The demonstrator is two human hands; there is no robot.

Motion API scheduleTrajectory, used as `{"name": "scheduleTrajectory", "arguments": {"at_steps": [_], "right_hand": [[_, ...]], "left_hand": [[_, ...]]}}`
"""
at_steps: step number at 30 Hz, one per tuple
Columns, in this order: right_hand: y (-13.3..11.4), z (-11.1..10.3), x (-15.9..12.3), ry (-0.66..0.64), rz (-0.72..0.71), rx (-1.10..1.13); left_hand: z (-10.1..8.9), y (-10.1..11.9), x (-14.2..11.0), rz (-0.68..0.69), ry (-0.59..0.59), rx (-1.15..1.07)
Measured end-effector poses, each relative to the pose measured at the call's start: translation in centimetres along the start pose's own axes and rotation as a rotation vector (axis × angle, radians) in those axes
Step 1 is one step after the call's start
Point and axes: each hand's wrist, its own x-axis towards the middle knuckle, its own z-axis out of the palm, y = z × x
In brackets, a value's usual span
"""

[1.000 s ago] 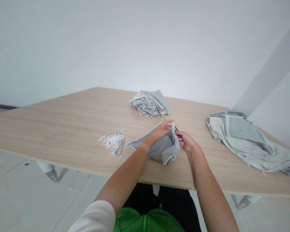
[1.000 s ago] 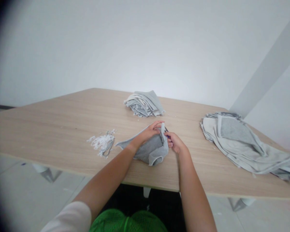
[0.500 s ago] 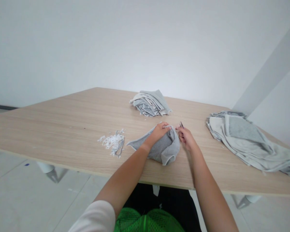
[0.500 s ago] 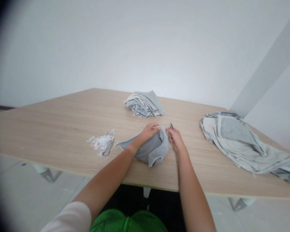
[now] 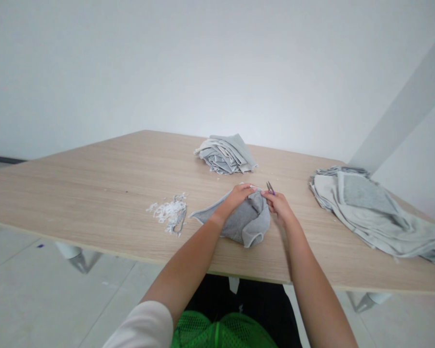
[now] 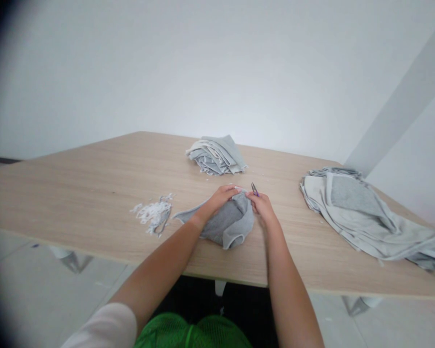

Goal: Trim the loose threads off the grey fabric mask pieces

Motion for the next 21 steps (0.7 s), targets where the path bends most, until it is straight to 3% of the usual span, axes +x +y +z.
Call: {"name": "scheduleTrajectory", "arguments": {"at_steps": [6, 14, 21], "right_hand": [[0.06, -0.02, -0.21, -0.014, 0.081, 0.052], [-0.22, 0.44, -0.19, 0.015, -0.084, -0.111], [0.35, 0.38, 0.20, 0.036, -0.018, -0.032]], "left_hand": [[0.00, 0.21, -0.37, -0.008, -0.027, 0.072], [0.25, -0.08, 0.35, 0.049, 0.065, 0.134], [0.04, 0.05, -0.35, 0.043, -0.031, 0.126]]}}
